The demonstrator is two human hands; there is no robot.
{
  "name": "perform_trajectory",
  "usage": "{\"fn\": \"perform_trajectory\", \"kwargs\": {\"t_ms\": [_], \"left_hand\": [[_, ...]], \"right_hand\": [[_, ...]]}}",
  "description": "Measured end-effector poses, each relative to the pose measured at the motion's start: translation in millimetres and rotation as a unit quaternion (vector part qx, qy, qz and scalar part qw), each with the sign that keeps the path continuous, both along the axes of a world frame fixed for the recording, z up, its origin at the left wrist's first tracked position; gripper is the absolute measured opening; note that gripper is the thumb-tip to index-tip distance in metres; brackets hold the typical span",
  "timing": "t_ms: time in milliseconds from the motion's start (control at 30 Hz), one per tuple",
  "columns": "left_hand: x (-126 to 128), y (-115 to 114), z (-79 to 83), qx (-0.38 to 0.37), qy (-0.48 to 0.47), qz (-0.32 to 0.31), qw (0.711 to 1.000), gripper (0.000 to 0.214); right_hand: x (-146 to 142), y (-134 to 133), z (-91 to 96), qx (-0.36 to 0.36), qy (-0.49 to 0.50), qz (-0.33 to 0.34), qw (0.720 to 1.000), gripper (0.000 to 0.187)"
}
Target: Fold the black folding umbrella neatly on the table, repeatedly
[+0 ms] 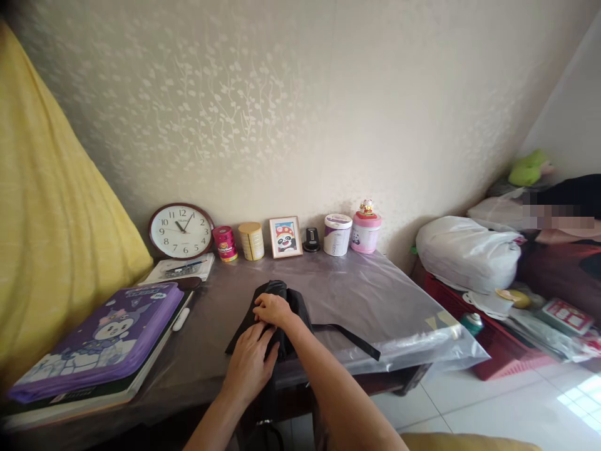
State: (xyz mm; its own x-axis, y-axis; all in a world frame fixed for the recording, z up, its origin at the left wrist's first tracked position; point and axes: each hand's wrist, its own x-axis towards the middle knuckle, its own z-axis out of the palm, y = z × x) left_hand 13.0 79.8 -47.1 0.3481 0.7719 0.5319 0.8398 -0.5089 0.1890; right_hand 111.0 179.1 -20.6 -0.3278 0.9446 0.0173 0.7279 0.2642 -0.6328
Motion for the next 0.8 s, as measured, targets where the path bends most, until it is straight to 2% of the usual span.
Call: {"fn": "perform_trajectory", "kwargs": {"t_ms": [67, 133, 233, 300, 433, 567, 633, 700, 800], "left_hand": [[-1, 1, -5.4, -0.012, 0.013, 0.007, 1.0, 0.03], [-2, 1, -7.2, -0.026, 0.016, 0.017, 0.999, 0.031], [-3, 0, -5.7, -0.042, 0.012, 0.03, 0.999, 0.031], [-2, 0, -4.5, -0.054, 0.009, 0.033, 0.998, 0.032], [0, -2, -4.4, -0.066, 0.011, 0.037, 0.997, 0.034], [0, -3, -5.6, -0.081, 0.01, 0.032, 0.996, 0.036], [-1, -2, -5.6, -0.088, 0.005, 0.029, 0.996, 0.036], [-1, -2, -5.0, -0.091, 0.0, 0.028, 0.995, 0.035], [-2, -2, -3.5, -0.1, -0.006, 0.026, 0.995, 0.035]], "right_hand": [[6, -5, 0.1, 0.016, 0.043, 0.036, 0.998, 0.021], [14, -9, -1.2, 0.069, 0.054, 0.038, 0.995, 0.019], [25, -8, -5.0, 0.181, 0.002, -0.004, 0.983, 0.019], [29, -3, -8.4, 0.219, -0.04, -0.013, 0.975, 0.019], [28, 17, -16.9, 0.201, -0.1, -0.033, 0.974, 0.024], [24, 33, -22.4, 0.151, -0.125, -0.128, 0.972, 0.034], [24, 35, -21.7, 0.156, -0.124, -0.163, 0.966, 0.037], [24, 33, -19.6, 0.185, -0.115, -0.152, 0.964, 0.036], [20, 25, -17.0, 0.209, -0.104, -0.065, 0.97, 0.031]]}}
